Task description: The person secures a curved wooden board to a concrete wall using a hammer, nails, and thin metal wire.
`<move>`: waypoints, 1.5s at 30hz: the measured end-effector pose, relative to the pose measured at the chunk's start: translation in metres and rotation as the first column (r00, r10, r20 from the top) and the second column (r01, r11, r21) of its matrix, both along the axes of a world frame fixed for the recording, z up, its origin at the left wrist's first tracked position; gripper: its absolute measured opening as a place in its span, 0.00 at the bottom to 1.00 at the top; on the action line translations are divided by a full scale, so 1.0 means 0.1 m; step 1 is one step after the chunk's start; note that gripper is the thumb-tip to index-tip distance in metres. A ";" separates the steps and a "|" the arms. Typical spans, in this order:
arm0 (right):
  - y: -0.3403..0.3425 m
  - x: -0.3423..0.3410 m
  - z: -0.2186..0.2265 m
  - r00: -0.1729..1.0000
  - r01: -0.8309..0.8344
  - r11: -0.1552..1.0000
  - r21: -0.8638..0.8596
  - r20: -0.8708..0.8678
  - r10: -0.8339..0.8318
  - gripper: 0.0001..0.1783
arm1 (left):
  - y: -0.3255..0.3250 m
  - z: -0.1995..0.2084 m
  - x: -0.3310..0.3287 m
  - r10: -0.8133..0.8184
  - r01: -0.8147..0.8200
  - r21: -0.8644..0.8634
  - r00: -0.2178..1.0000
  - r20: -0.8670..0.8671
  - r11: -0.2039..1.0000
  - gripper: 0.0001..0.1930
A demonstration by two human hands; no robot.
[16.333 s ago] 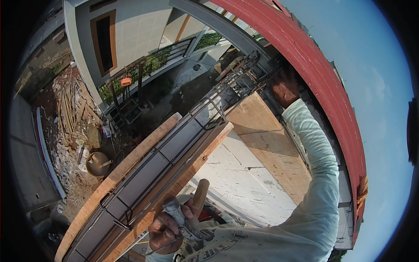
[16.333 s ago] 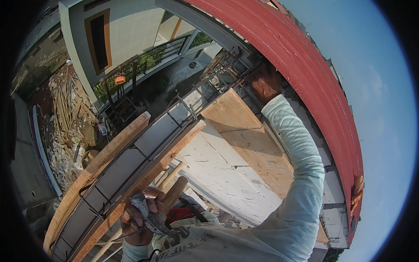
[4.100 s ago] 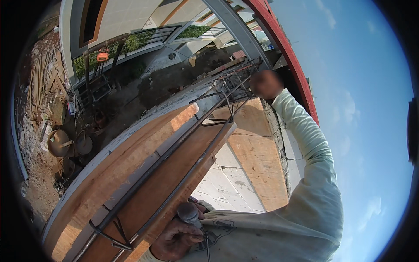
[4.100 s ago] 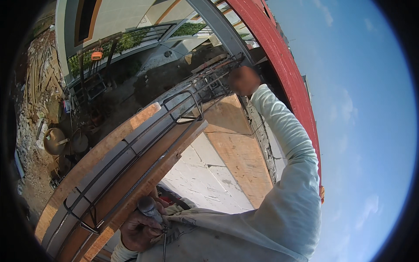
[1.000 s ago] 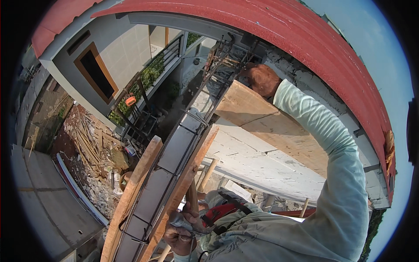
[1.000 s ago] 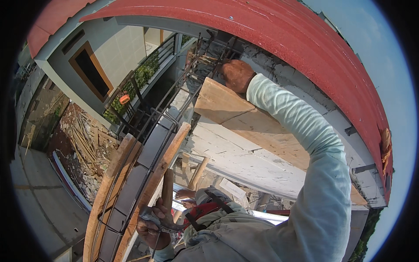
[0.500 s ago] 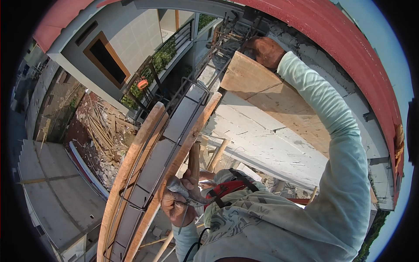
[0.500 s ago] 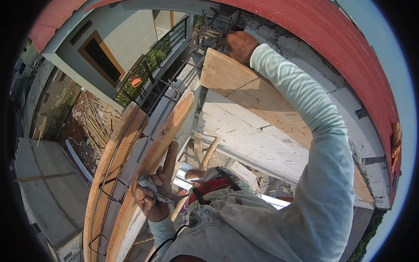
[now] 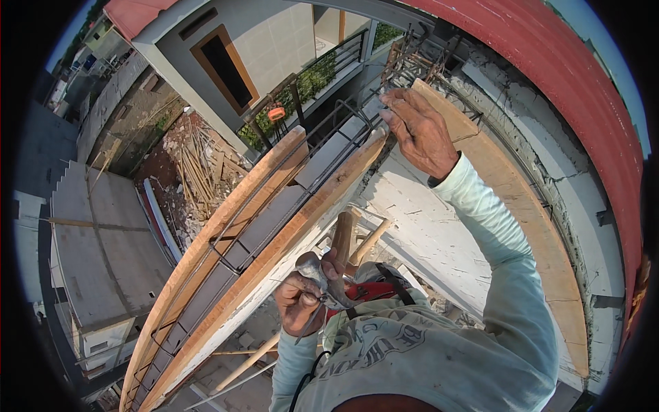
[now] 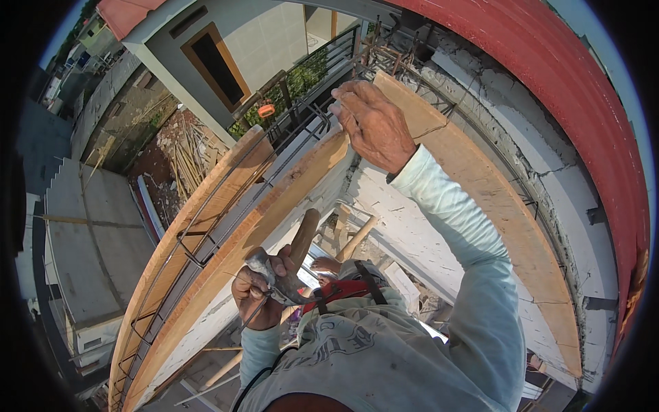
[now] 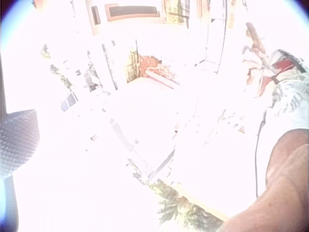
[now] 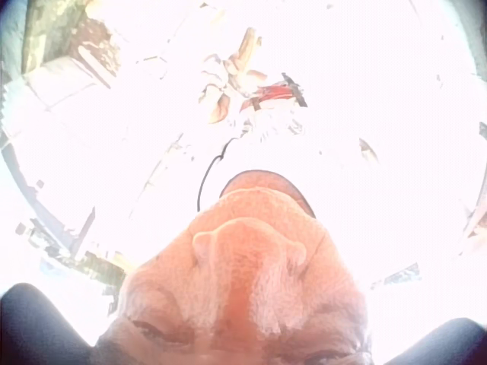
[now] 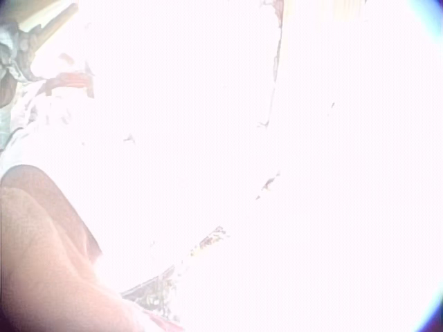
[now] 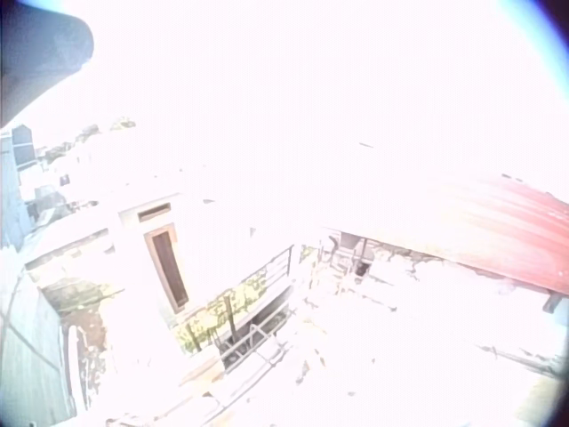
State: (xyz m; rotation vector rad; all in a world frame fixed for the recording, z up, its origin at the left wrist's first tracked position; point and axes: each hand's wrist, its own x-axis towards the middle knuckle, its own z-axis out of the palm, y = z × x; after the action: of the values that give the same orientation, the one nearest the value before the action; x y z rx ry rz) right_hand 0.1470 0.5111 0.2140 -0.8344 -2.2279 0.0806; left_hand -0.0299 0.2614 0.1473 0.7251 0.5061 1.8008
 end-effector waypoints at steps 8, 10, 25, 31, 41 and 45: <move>0.58 -1.05 0.01 0.981 -0.163 0.987 0.006 0.103 0.162 0.18 | -0.15 0.02 -0.05 -0.057 0.056 0.033 0.998 0.037 0.998 0.11; 0.71 -1.20 -0.04 0.972 -0.183 0.983 -0.005 0.152 0.181 0.21 | -0.19 -0.04 -0.07 -0.011 0.011 0.036 1.000 -0.013 0.999 0.11; 0.86 -1.32 -0.18 0.799 -0.230 0.904 -0.361 0.460 0.387 0.26 | -0.10 -0.04 -0.06 -0.074 0.074 -0.127 0.997 0.002 0.989 0.17; 0.82 -1.36 -0.10 0.769 -0.148 0.901 -0.408 0.525 0.364 0.26 | -0.11 -0.05 0.00 -0.131 0.137 -0.194 0.990 0.045 0.971 0.17; 0.96 -1.37 -0.31 0.709 -0.274 0.906 -0.322 0.569 0.416 0.20 | -0.08 -0.11 -0.05 -0.110 0.121 -0.168 0.991 0.074 0.978 0.13; 0.83 -1.36 -0.15 0.751 -0.155 0.897 -0.415 0.540 0.380 0.18 | -0.09 -0.04 -0.06 -0.102 0.113 -0.159 0.992 0.073 0.981 0.13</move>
State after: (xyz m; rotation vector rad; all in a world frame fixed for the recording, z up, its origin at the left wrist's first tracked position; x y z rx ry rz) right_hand 0.0111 0.5937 0.1985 -0.7782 -3.0146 0.4084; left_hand -0.0357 0.2519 0.1434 0.5692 0.5538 1.6552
